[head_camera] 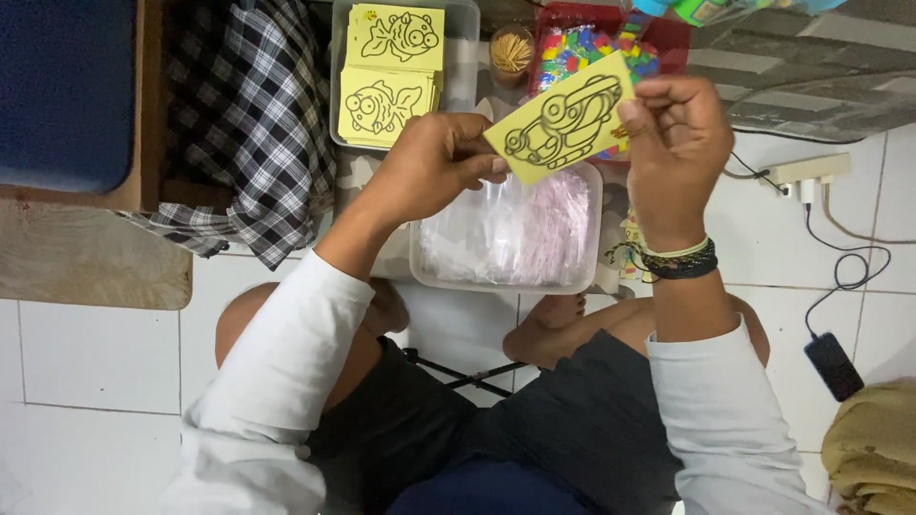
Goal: The person places cartoon drawings and colorful plastic pieces into small plastic bags by hand and aligns the completed bags on the floor.
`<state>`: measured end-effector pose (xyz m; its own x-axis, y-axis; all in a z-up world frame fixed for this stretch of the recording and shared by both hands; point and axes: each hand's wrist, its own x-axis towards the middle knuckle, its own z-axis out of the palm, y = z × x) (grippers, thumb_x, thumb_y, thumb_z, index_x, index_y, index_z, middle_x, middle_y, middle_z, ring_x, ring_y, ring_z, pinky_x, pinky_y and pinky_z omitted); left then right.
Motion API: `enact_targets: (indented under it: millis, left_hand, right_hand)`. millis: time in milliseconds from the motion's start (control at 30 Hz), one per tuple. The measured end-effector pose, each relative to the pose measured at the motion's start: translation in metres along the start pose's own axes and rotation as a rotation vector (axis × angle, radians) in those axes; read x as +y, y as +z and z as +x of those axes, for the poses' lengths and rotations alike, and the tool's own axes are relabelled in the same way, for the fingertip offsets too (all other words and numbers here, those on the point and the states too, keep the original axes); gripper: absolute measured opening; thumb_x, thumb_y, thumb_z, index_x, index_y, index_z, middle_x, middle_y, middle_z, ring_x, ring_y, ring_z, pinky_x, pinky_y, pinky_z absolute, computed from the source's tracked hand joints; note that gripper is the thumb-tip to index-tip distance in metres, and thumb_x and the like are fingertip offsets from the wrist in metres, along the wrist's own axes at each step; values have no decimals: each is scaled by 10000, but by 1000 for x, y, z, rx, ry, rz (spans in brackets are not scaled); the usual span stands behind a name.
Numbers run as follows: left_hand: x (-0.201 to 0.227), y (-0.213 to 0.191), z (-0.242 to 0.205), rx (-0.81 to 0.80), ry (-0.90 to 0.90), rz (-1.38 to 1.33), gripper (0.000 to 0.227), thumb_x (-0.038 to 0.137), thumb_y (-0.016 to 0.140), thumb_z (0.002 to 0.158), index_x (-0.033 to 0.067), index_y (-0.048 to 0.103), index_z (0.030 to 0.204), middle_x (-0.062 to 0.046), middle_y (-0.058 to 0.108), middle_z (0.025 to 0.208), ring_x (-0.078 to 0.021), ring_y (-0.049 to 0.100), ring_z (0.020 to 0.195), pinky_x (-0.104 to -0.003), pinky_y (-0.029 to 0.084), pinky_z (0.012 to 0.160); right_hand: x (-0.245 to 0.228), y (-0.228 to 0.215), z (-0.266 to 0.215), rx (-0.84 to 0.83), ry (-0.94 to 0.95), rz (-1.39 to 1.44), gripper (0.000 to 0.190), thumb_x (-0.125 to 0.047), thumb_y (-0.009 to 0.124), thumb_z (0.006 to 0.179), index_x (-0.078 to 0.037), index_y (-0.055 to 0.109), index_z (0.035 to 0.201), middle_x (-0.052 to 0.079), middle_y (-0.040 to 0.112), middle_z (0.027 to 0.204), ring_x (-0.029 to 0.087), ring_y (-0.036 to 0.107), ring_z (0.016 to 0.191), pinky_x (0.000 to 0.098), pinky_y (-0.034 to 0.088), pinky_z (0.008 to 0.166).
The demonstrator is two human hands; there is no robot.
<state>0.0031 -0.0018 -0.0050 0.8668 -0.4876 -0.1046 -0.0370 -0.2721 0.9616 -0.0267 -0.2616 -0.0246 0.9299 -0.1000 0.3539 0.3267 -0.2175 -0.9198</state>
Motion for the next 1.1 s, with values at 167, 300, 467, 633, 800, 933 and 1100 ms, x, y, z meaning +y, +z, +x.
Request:
enact_targets:
  millis: [167, 300, 467, 633, 800, 933, 1100]
  left_hand:
    - [-1, 2, 2, -16, -25, -48, 33, 11, 717, 914, -15, 711, 933, -65, 778, 812, -102, 777, 761, -218, 623, 632]
    - [-2, 4, 2, 7, 4, 9, 75, 34, 732, 908, -26, 747, 952, -29, 715, 755, -73, 638, 614, -215, 579, 589]
    - [-3, 8, 2, 73, 86, 80, 94, 40, 770, 887, -11, 758, 965, -13, 712, 742, -59, 581, 588, -221, 496, 533]
    - [-5, 11, 4, 140, 102, -26, 81, 6, 783, 902, 49, 790, 970, 74, 478, 620, -26, 346, 513, -201, 284, 448]
    - [-3, 9, 4, 161, 111, -15, 66, 20, 777, 919, 60, 786, 970, 91, 417, 589, -27, 300, 507, -205, 242, 455]
    - [2, 7, 2, 21, 84, -123, 275, -41, 747, 870, 15, 679, 1131, -44, 762, 899, -63, 666, 704, -193, 534, 601]
    - [-15, 3, 9, -17, -44, 226, 208, 30, 715, 846, 27, 714, 1054, -39, 739, 801, -140, 669, 624, -289, 543, 598]
  right_hand:
    - [2, -2, -1, -21, 12, 48, 206, 130, 645, 1044, 24, 529, 1177, 112, 609, 1112, 129, 564, 915, 243, 508, 886]
    - [0, 6, -6, -111, 18, 14, 188, 128, 679, 1025, 24, 574, 1140, 99, 628, 1059, 127, 559, 881, 243, 502, 853]
    - [-17, 23, -8, -157, -96, -172, 156, 149, 729, 943, 50, 658, 1040, 123, 587, 1128, 203, 561, 993, 296, 497, 853]
    - [-28, 39, -13, -324, -175, -313, 248, -25, 867, 799, -39, 728, 1005, 107, 453, 1402, 311, 380, 1373, 458, 299, 1197]
    - [-5, 34, -11, -338, 80, -95, 141, 25, 763, 898, 5, 686, 1015, 118, 536, 1309, 217, 533, 1144, 309, 449, 962]
    - [9, 28, -8, -261, 233, 146, 100, 74, 674, 960, -12, 623, 964, 87, 648, 1119, 112, 577, 927, 224, 504, 850]
    - [0, 24, 1, -271, 167, 69, 90, 70, 724, 932, 4, 672, 966, 96, 584, 1171, 174, 533, 1088, 327, 446, 1055]
